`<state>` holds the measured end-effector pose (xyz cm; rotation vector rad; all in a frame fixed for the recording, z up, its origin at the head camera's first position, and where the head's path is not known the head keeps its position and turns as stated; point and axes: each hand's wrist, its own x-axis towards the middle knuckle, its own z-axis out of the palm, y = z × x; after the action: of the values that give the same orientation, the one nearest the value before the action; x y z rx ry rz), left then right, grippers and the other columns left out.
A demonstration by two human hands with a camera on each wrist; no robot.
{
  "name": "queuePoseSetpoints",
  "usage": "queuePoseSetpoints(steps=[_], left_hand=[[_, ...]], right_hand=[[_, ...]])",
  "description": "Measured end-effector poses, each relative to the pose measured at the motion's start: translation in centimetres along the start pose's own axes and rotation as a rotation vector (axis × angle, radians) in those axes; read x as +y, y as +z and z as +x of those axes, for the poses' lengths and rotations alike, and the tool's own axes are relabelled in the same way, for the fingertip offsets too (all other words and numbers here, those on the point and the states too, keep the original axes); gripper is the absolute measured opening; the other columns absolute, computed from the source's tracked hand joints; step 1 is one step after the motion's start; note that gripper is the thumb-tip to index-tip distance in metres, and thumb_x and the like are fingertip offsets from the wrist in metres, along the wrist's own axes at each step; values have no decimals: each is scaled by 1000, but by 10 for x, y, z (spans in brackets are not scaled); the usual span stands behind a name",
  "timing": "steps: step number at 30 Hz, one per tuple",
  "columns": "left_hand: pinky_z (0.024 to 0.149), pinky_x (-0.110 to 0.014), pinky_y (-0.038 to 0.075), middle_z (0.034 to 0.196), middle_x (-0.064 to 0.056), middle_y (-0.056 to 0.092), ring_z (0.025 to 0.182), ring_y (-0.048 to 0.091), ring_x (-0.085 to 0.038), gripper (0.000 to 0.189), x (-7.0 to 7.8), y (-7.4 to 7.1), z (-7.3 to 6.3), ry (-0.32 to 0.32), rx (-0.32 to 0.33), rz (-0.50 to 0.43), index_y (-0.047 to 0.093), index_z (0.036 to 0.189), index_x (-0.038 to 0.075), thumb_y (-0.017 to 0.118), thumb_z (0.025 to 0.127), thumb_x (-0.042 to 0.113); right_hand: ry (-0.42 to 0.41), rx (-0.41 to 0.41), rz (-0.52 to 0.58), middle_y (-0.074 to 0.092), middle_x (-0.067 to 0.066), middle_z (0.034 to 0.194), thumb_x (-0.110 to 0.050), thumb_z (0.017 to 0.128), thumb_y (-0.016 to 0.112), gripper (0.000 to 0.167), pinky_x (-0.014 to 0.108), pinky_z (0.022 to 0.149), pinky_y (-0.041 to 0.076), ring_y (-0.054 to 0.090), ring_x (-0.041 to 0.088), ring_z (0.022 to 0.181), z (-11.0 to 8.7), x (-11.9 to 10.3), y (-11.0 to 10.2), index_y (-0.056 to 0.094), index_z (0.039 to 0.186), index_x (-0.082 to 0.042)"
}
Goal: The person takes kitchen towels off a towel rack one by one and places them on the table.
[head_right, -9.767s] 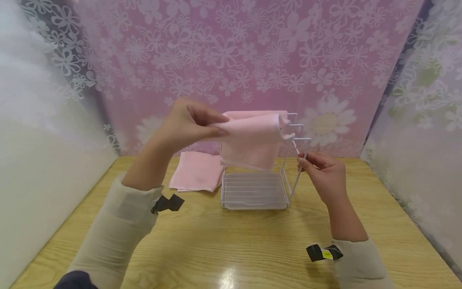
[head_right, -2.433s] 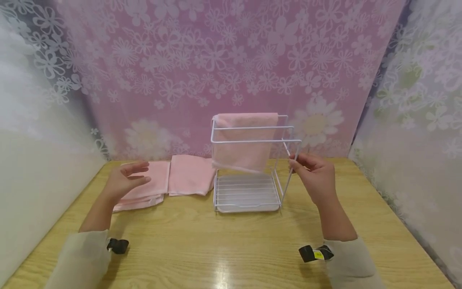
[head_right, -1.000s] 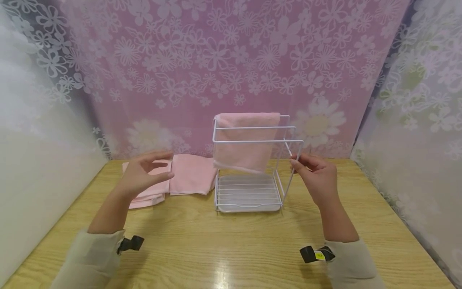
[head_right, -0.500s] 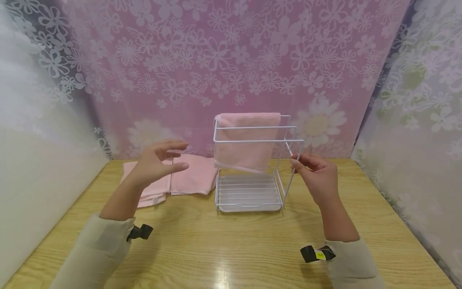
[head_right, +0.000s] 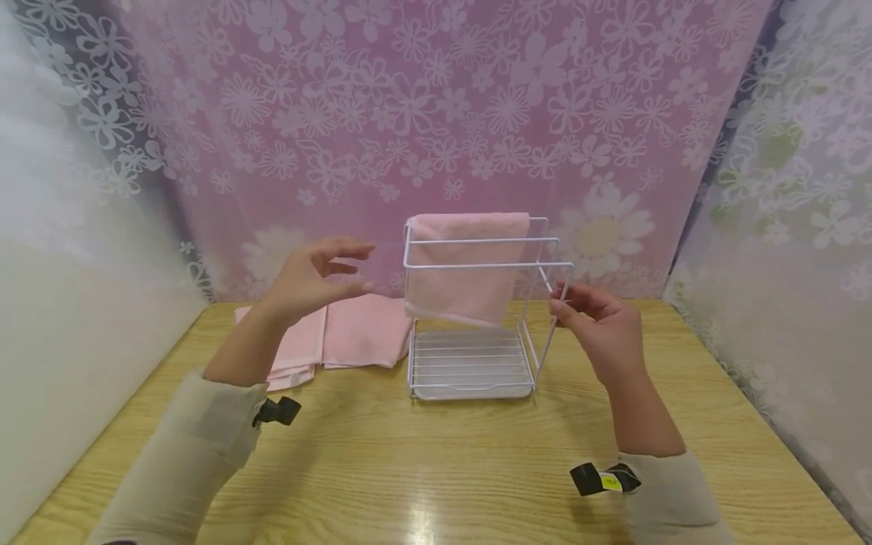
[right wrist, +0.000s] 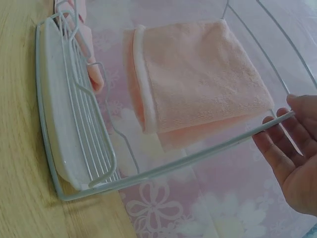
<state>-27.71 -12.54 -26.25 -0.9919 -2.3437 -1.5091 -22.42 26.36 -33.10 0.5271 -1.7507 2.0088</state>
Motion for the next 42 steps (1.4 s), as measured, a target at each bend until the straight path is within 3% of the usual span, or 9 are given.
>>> queuePoseSetpoints(steps=[7,14,22,33,42], left_hand=[[95,-38,49,126,-10,61,115,56,-25,49,10,-3,11,12,-14,21,67,125,6,83,79,13],[95,-38,49,126,-7,61,115,56,-22,48,20,-3,21,14,-22,31,68,125,8,82,79,15],[96,-38,48,126,-4,62,116,55,-20,50,27,-2,31,-19,-33,38,68,125,11,83,79,18],[95,-38,49,124,2,63,111,56,-15,50,31,2,47,-11,-56,68,68,125,10,84,78,21],[94,-32,49,126,-4,63,113,56,-18,49,39,12,66,-41,-104,94,68,125,13,83,79,20]], right_hand=[[0,-41,-20,72,7,103,8,92,60,25,30,71,58,71,17,81,1,-4,-2,64,116,13],[51,-60,-20,73,2,104,6,93,60,26,28,72,57,71,15,85,2,-13,-2,64,118,13],[106,-36,-11,73,0,104,5,91,63,24,27,71,57,72,13,83,3,-17,-3,70,115,5],[115,-25,-23,74,2,99,1,93,63,22,27,71,57,72,12,83,0,-17,-1,72,112,0],[127,9,-77,73,3,99,-2,93,64,21,25,71,57,71,11,83,-2,-15,1,73,111,-2]])
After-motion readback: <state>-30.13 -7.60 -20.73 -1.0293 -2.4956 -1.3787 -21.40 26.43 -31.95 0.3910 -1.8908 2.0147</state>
